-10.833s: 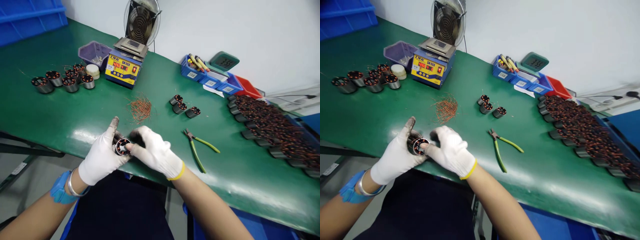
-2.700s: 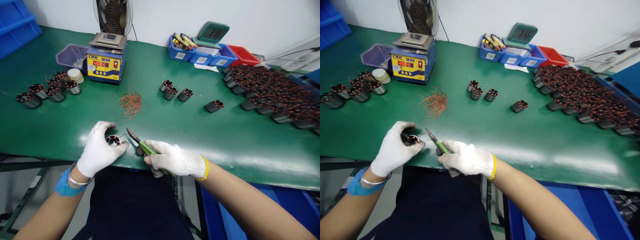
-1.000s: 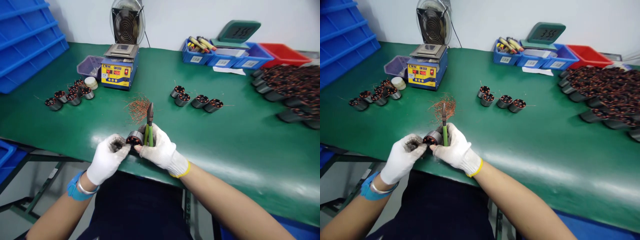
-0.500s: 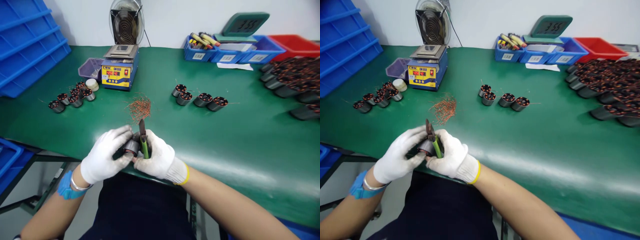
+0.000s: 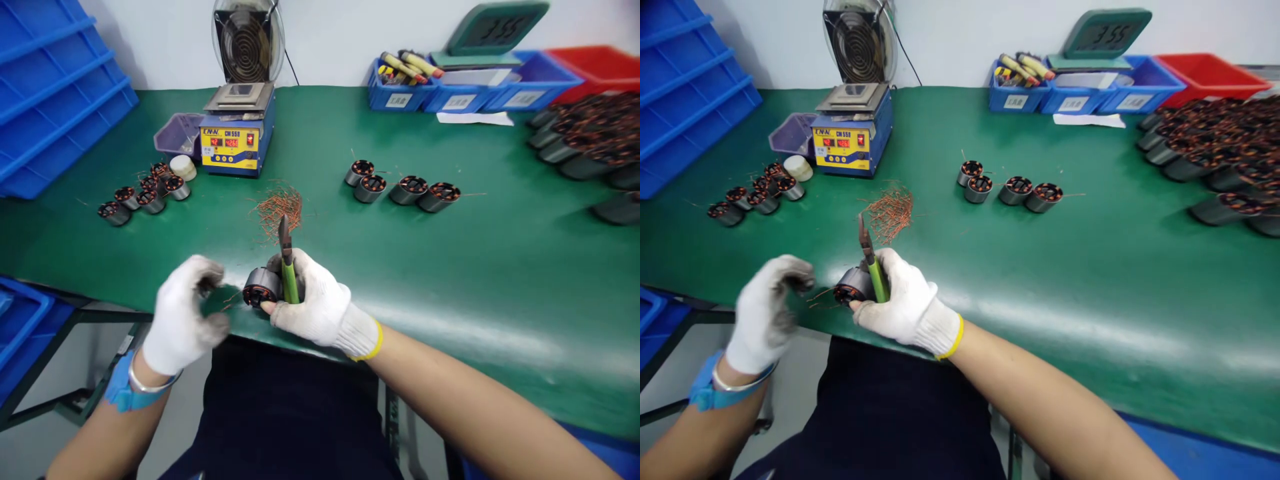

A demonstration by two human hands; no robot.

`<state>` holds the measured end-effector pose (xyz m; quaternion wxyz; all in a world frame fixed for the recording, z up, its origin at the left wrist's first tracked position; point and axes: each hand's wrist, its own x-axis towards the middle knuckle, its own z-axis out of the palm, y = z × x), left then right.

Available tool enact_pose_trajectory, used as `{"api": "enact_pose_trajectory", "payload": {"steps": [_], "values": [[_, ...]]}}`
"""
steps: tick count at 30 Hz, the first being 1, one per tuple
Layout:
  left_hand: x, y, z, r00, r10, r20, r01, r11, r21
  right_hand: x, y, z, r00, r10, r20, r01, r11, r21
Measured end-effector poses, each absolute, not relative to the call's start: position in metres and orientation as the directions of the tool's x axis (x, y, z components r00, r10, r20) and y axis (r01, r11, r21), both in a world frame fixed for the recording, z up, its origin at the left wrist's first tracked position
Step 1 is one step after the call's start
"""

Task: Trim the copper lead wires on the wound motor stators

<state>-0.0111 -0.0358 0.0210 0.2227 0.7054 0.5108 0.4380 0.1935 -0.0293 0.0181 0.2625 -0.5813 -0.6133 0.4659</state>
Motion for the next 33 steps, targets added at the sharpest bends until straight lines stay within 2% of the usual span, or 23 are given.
{"api": "enact_pose_trajectory", "payload": {"steps": [2,3,5,7,8,9,11,13,15,17,18,20,22,23,26,27,29,31,33], "values": [[-0.006,-0.03,0.02,0.297,0.87,0.394,0.626,-0.489,0.608,0.194,-0.027,0.017,-0.197,0.956,-0.215,0.363,-0.132,-0.922],[-0.006,-0.029,0.018,0.301,0.842,0.448,0.589,-0.534,0.607,0.195,-0.026,0.017,-0.213,0.949,-0.234,0.292,-0.167,-0.942],[-0.008,-0.027,0.013,0.121,0.779,0.616,0.432,-0.6,0.673,0.195,-0.023,0.016,-0.239,0.93,-0.279,0.127,-0.255,-0.959],[-0.012,-0.027,0.008,-0.103,0.766,0.634,0.275,-0.591,0.759,0.196,-0.021,0.016,-0.254,0.919,-0.302,-0.009,-0.314,-0.949],[-0.012,-0.027,0.006,-0.144,0.792,0.593,0.222,-0.559,0.799,0.196,-0.02,0.016,-0.252,0.92,-0.301,-0.049,-0.322,-0.945],[-0.012,-0.027,0.004,-0.117,0.837,0.535,0.207,-0.506,0.837,0.196,-0.02,0.016,-0.25,0.921,-0.3,-0.072,-0.327,-0.942],[-0.006,-0.027,0.003,0.028,0.93,0.366,0.291,-0.357,0.888,0.195,-0.02,0.014,-0.253,0.918,-0.305,-0.083,-0.335,-0.939],[0.001,-0.026,0.004,0.057,0.964,0.259,0.288,-0.264,0.92,0.195,-0.02,0.013,-0.257,0.916,-0.307,-0.085,-0.338,-0.937],[0.005,-0.023,0.007,-0.079,0.946,0.315,0.163,-0.299,0.94,0.196,-0.019,0.01,-0.24,0.92,-0.31,-0.088,-0.339,-0.937],[0.006,-0.019,0.008,-0.319,0.84,0.439,0.023,-0.456,0.889,0.196,-0.018,0.008,-0.187,0.931,-0.312,-0.104,-0.335,-0.937],[0.006,-0.017,0.008,-0.381,0.806,0.453,-0.003,-0.491,0.871,0.196,-0.017,0.007,-0.16,0.936,-0.313,-0.127,-0.333,-0.934],[0.01,-0.016,0.006,-0.311,0.876,0.369,0.004,-0.387,0.922,0.194,-0.017,0.006,-0.134,0.938,-0.319,-0.2,-0.34,-0.919],[0.02,-0.017,0.002,-0.116,0.98,0.16,0.096,-0.149,0.984,0.191,-0.018,0.005,-0.157,0.927,-0.339,-0.247,-0.369,-0.896],[0.026,-0.018,0.0,-0.05,0.997,0.061,0.143,-0.053,0.988,0.19,-0.02,0.005,-0.174,0.919,-0.354,-0.245,-0.389,-0.888],[0.036,-0.018,-0.001,-0.021,0.996,-0.086,0.173,0.088,0.981,0.193,-0.024,0.007,-0.246,0.889,-0.386,-0.095,-0.419,-0.903],[0.036,-0.016,0.0,-0.007,0.993,-0.12,0.18,0.119,0.976,0.196,-0.026,0.009,-0.256,0.889,-0.38,0.015,-0.39,-0.921],[0.029,-0.012,0.004,0.065,0.982,-0.177,0.262,0.154,0.953,0.205,-0.029,0.014,-0.201,0.933,-0.297,0.309,-0.228,-0.923],[0.02,-0.007,0.009,0.158,0.97,-0.186,0.404,0.109,0.908,0.213,-0.032,0.016,-0.163,0.984,-0.067,0.542,0.032,-0.84],[0.012,-0.001,0.012,0.248,0.953,-0.175,0.507,0.026,0.861,0.218,-0.035,0.015,-0.286,0.93,0.229,0.563,0.357,-0.746]]}}
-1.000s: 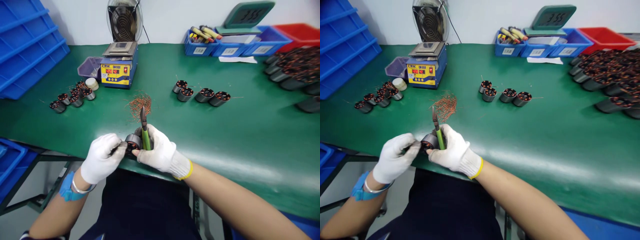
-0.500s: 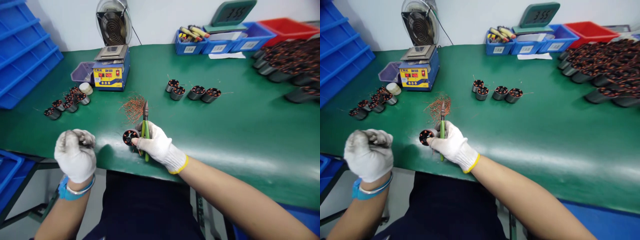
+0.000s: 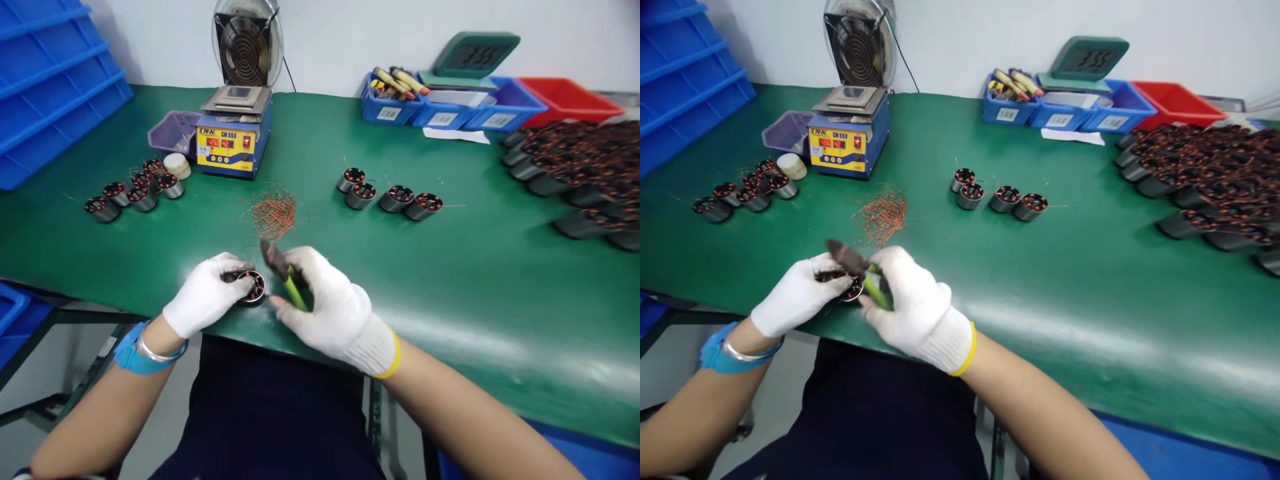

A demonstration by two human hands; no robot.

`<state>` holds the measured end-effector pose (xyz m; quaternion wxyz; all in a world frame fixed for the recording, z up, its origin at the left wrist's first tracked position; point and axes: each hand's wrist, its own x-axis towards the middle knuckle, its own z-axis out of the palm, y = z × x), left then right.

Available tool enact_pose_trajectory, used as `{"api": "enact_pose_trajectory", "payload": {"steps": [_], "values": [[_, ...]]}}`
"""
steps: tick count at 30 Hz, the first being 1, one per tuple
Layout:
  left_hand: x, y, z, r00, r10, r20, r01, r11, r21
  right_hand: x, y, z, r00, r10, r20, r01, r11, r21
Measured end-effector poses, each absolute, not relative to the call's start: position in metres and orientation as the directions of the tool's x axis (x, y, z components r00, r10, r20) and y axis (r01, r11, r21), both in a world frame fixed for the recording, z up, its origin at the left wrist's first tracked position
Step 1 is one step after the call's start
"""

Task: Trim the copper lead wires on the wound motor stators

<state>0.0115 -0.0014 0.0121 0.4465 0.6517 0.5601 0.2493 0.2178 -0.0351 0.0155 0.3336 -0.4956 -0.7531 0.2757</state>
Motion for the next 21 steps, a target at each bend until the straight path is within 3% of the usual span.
{"api": "enact_pose_trajectory", "payload": {"steps": [2,4,7,10,11,13,15,16,18,21], "values": [[0.007,0.004,0.014,0.295,0.936,-0.19,0.526,0.007,0.85,0.217,-0.037,0.01,-0.498,0.757,0.423,0.445,0.642,-0.625],[0.007,0.009,0.014,0.316,0.921,-0.229,0.502,0.042,0.864,0.213,-0.037,0.002,-0.652,0.615,0.444,0.392,0.774,-0.497],[0.011,0.014,0.012,0.337,0.913,-0.229,0.473,0.046,0.88,0.205,-0.037,-0.007,-0.745,0.591,0.309,0.463,0.791,-0.399],[0.012,0.015,0.007,0.33,0.934,-0.139,0.46,-0.031,0.887,0.201,-0.037,-0.008,-0.743,0.614,0.266,0.497,0.772,-0.396],[0.011,0.014,0.004,0.257,0.963,-0.081,0.425,-0.037,0.904,0.2,-0.037,-0.008,-0.734,0.627,0.262,0.505,0.761,-0.408],[0.006,0.013,-0.001,-0.041,0.997,0.072,0.26,-0.059,0.964,0.2,-0.037,-0.007,-0.719,0.651,0.245,0.513,0.734,-0.445],[0.0,0.011,-0.004,-0.334,0.93,0.156,0.086,-0.135,0.987,0.2,-0.037,-0.006,-0.714,0.663,0.224,0.514,0.715,-0.474],[-0.002,0.011,-0.004,-0.383,0.91,0.162,0.056,-0.152,0.987,0.2,-0.037,-0.006,-0.715,0.664,0.219,0.512,0.711,-0.483],[-0.001,0.01,-0.001,-0.261,0.958,0.118,0.125,-0.088,0.988,0.199,-0.037,-0.005,-0.716,0.665,0.214,0.512,0.708,-0.487],[0.011,0.01,0.007,0.063,0.998,-0.013,0.357,-0.01,0.934,0.198,-0.037,-0.004,-0.713,0.678,0.179,0.541,0.695,-0.474]]}}
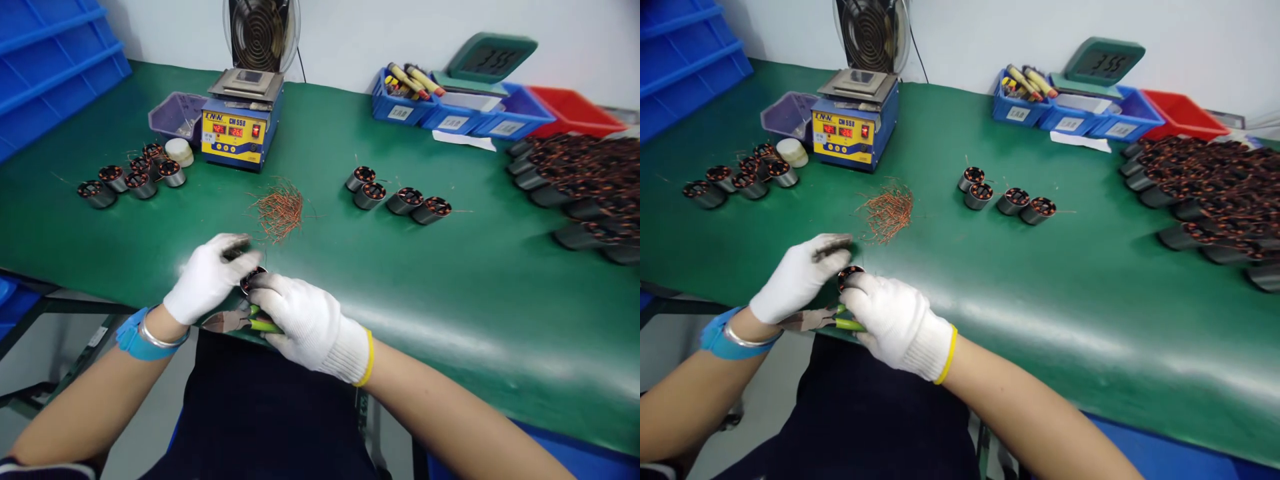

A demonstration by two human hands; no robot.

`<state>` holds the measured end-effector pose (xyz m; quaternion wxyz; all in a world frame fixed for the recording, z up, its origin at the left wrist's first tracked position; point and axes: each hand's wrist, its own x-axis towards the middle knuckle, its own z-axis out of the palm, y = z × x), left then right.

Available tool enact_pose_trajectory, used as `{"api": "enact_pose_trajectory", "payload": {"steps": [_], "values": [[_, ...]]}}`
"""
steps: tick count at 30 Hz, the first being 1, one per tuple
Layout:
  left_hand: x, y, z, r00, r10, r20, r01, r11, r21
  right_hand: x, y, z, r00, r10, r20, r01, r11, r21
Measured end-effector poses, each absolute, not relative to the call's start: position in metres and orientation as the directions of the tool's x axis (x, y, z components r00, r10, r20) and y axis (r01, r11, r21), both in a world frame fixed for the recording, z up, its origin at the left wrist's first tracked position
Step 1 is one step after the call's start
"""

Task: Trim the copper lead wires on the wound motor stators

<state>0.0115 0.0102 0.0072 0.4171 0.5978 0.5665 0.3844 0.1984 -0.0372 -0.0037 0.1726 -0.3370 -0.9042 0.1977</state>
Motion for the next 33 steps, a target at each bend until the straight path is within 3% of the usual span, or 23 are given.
{"api": "enact_pose_trajectory", "payload": {"steps": [2,4,6,8,10,12,14,16,17,19,22,24,28,31,33], "values": [[0.022,0.012,0.012,0.208,0.976,-0.062,0.439,-0.037,0.898,0.198,-0.037,-0.002,-0.714,0.685,0.145,0.559,0.682,-0.471],[0.029,0.016,0.014,0.252,0.967,-0.05,0.46,-0.074,0.885,0.197,-0.037,-0.002,-0.715,0.686,0.132,0.558,0.675,-0.483],[0.027,0.019,0.012,0.103,0.992,0.073,0.393,-0.108,0.913,0.197,-0.036,-0.003,-0.716,0.684,0.137,0.546,0.671,-0.502],[0.019,0.022,0.008,-0.183,0.959,0.218,0.22,-0.176,0.96,0.197,-0.037,-0.005,-0.714,0.684,0.149,0.533,0.669,-0.519],[0.005,0.019,0.002,-0.376,0.902,0.213,0.019,-0.222,0.975,0.197,-0.038,-0.006,-0.708,0.68,0.191,0.492,0.669,-0.557],[-0.007,0.01,-0.004,-0.318,0.94,0.127,-0.062,-0.155,0.986,0.199,-0.039,-0.003,-0.656,0.707,0.265,0.427,0.637,-0.641],[-0.015,-0.004,-0.009,-0.086,0.993,0.085,0.069,-0.079,0.994,0.204,-0.039,0.004,-0.502,0.835,0.227,0.418,0.464,-0.781],[-0.015,-0.018,-0.013,0.136,0.988,0.08,0.303,-0.118,0.946,0.213,-0.036,0.014,-0.343,0.939,0.0,0.354,0.13,-0.926],[-0.012,-0.023,-0.014,0.206,0.975,0.081,0.411,-0.161,0.897,0.217,-0.034,0.019,-0.317,0.936,-0.153,0.276,-0.063,-0.959],[-0.004,-0.027,-0.015,0.277,0.957,0.089,0.566,-0.237,0.789,0.223,-0.029,0.027,-0.414,0.822,-0.391,0.111,-0.38,-0.918],[0.003,-0.025,-0.018,0.277,0.949,0.149,0.616,-0.294,0.731,0.219,-0.023,0.028,-0.532,0.656,-0.535,0.112,-0.573,-0.812],[0.0,-0.024,-0.021,0.221,0.951,0.217,0.58,-0.307,0.755,0.21,-0.018,0.022,-0.492,0.682,-0.541,0.104,-0.571,-0.814],[-0.015,-0.03,-0.025,0.199,0.933,0.3,0.525,-0.36,0.771,0.201,-0.003,0.009,-0.321,0.861,-0.394,-0.124,-0.451,-0.884],[-0.022,-0.032,-0.023,0.384,0.906,0.18,0.542,-0.379,0.75,0.215,0.002,0.009,-0.277,0.907,-0.317,-0.087,-0.352,-0.932],[-0.023,-0.03,-0.019,0.476,0.875,0.093,0.541,-0.374,0.753,0.23,-0.002,0.016,-0.319,0.903,-0.289,0.042,-0.291,-0.956]]}}
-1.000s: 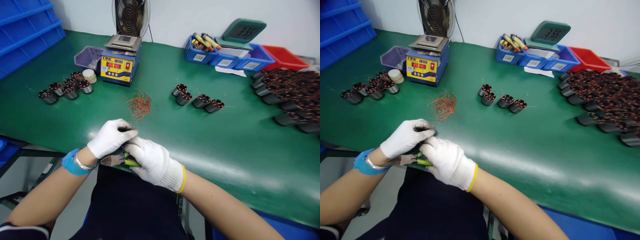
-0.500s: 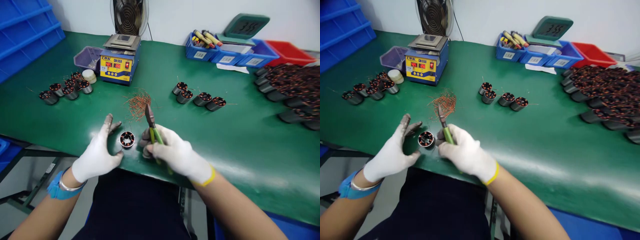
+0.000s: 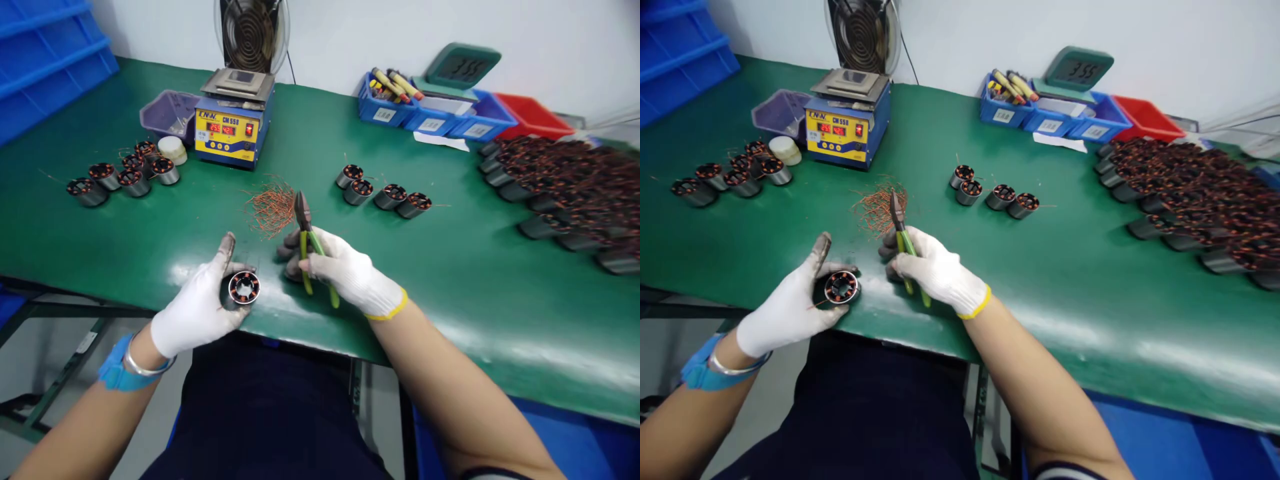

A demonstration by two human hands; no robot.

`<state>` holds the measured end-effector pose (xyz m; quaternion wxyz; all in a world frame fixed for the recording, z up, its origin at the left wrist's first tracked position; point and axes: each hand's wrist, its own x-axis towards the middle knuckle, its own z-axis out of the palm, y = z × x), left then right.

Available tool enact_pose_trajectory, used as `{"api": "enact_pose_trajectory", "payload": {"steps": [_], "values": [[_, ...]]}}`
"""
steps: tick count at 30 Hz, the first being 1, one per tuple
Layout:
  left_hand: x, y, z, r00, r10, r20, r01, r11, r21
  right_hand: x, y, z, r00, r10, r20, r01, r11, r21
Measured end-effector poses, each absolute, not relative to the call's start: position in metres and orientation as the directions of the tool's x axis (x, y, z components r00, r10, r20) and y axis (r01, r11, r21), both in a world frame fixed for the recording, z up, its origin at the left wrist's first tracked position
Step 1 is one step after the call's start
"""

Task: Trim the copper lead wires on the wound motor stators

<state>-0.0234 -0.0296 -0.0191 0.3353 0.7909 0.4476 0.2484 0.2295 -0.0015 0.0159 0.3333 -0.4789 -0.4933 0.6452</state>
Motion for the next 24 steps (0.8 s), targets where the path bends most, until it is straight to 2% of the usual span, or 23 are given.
{"api": "enact_pose_trajectory", "payload": {"steps": [2,3,5,7,10,15,19,24], "values": [[-0.024,-0.024,-0.015,0.522,0.851,0.053,0.457,-0.331,0.826,0.241,-0.01,0.027,-0.35,0.887,-0.3,0.31,-0.193,-0.931],[-0.024,-0.021,-0.013,0.53,0.847,0.044,0.378,-0.282,0.882,0.244,-0.015,0.032,-0.342,0.885,-0.317,0.488,-0.121,-0.865],[-0.022,-0.014,-0.011,0.513,0.858,0.013,0.214,-0.143,0.966,0.247,-0.025,0.041,-0.299,0.897,-0.325,0.784,0.036,-0.62],[-0.016,-0.009,-0.009,0.468,0.882,-0.046,0.109,-0.006,0.994,0.244,-0.034,0.047,-0.272,0.906,-0.323,0.911,0.135,-0.39],[-0.005,-0.005,-0.007,0.409,0.902,-0.139,0.043,0.133,0.99,0.237,-0.042,0.048,-0.3,0.897,-0.324,0.942,0.225,-0.249],[0.001,-0.002,-0.003,0.384,0.905,-0.184,0.004,0.198,0.98,0.234,-0.044,0.047,-0.372,0.883,-0.287,0.927,0.335,-0.171],[-0.002,-0.001,-0.005,0.422,0.894,-0.154,0.013,0.164,0.986,0.234,-0.041,0.048,-0.403,0.877,-0.261,0.913,0.366,-0.18],[-0.004,0.0,-0.008,0.441,0.886,-0.143,0.02,0.15,0.989,0.233,-0.036,0.052,-0.375,0.876,-0.304,0.924,0.327,-0.197]]}}
